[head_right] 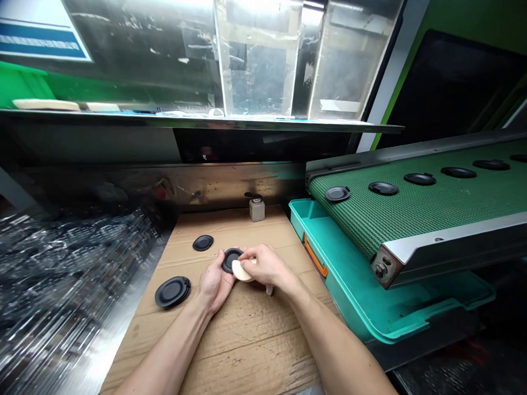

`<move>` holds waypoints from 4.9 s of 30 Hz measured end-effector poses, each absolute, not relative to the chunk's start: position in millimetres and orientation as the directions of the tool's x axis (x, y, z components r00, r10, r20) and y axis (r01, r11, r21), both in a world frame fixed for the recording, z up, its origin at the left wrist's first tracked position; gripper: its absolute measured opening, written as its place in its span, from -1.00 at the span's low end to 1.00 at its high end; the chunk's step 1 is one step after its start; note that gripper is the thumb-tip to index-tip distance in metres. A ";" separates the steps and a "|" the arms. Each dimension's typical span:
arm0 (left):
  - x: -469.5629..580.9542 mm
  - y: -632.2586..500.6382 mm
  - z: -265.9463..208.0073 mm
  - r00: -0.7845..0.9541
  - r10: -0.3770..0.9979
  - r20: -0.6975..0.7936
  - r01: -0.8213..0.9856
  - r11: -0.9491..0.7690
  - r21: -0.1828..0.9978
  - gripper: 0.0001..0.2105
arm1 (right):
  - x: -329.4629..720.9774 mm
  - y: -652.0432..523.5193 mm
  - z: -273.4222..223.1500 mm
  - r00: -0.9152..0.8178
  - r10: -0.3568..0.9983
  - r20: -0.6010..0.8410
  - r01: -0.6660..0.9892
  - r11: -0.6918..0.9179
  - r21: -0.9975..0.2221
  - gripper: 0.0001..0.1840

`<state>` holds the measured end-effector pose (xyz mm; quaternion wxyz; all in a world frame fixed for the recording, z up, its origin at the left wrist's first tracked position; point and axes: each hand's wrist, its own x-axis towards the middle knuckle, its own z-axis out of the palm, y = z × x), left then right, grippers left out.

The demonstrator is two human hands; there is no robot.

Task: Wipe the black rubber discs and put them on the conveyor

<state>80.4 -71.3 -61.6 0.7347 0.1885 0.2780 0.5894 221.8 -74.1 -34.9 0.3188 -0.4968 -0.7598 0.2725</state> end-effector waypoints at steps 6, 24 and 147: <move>81.5 -70.0 -61.0 0.150 0.974 -0.167 -0.758 0.222 0.614 -0.74 | 207.3 -79.9 -29.7 -0.109 0.955 0.275 0.824 0.242 -0.512 -0.60; 79.0 -69.7 -60.3 0.152 0.963 -0.220 -0.795 0.252 0.552 -0.66 | 185.5 -87.8 -26.7 0.035 0.986 0.160 0.927 0.028 -0.374 -0.52; -29.0 52.1 1.8 0.308 0.941 -0.139 0.944 -0.284 0.169 -0.39 | 261.0 -69.0 -28.4 -0.209 0.976 -0.067 0.901 0.166 -0.401 -0.76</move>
